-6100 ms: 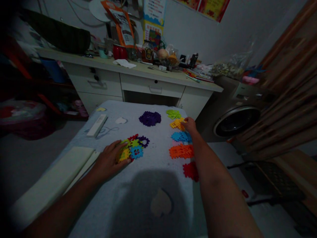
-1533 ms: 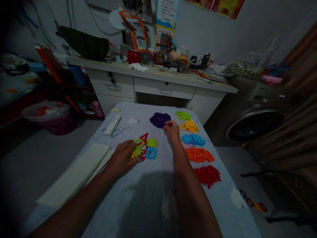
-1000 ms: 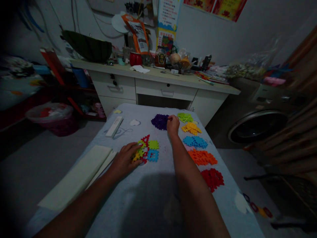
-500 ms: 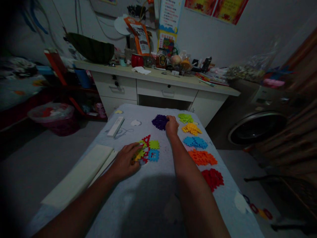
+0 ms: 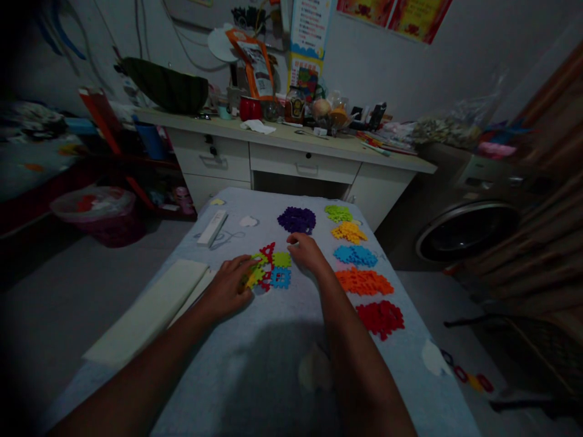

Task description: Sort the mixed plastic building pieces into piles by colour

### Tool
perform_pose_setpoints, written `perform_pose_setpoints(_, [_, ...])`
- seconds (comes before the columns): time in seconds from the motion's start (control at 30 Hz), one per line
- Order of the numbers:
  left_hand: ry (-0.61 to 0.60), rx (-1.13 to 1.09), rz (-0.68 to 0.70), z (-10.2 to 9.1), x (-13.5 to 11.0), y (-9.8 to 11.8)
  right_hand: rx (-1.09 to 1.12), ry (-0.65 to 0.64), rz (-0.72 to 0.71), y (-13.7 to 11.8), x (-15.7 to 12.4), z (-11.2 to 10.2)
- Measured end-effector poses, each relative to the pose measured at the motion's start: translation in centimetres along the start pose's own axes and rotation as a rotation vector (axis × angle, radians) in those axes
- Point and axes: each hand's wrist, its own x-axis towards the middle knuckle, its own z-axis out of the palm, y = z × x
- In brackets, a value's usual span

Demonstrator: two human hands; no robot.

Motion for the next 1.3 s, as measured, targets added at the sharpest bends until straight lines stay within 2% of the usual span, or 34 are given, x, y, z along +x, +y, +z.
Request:
perform_pose_setpoints(0.2, [0.004, -0.063, 0.016, 0.0, 0.2, -0.3, -0.101, -0.201, -0.039, -0.5, -1.0, 0.6])
perform_pose_setpoints(0.37, [0.022, -0.112, 0.046, 0.7, 0.7, -0.5, -0.182, -0.275, -0.044, -0.6, -1.2, 0.6])
perform_pose_setpoints(0.6, [0.03, -0.211, 0.091, 1.4, 0.9, -0.1, -0.131, -0.19, 0.014, 0.0, -0.9, 0.0])
perform_pose_setpoints(0.7, [0.016, -0.213, 0.101, 1.4, 0.9, 0.3, -0.044, -0.21, 0.079, -0.3, -0.8, -1.1])
perform_pose_setpoints(0.87, [0.015, -0.093, 0.041, 1.3, 1.0, 0.4, 0.163, -0.224, 0.171, -1.0, -1.2, -3.0])
perform_pose_setpoints(1.07, [0.054, 0.1, -0.02, 1.0, 0.9, 0.7, 0.364, -0.116, 0.254, -1.1, -1.2, -5.2])
perform_pose_setpoints(1.17, [0.085, 0.167, -0.066, 0.6, 0.8, 0.9, 0.383, -0.113, 0.283, -0.6, -0.5, -6.4])
perform_pose_setpoints(1.3, [0.034, 0.114, -0.104, 0.3, 0.8, 1.0, 0.413, -0.063, 0.32, 1.1, 1.0, -8.3])
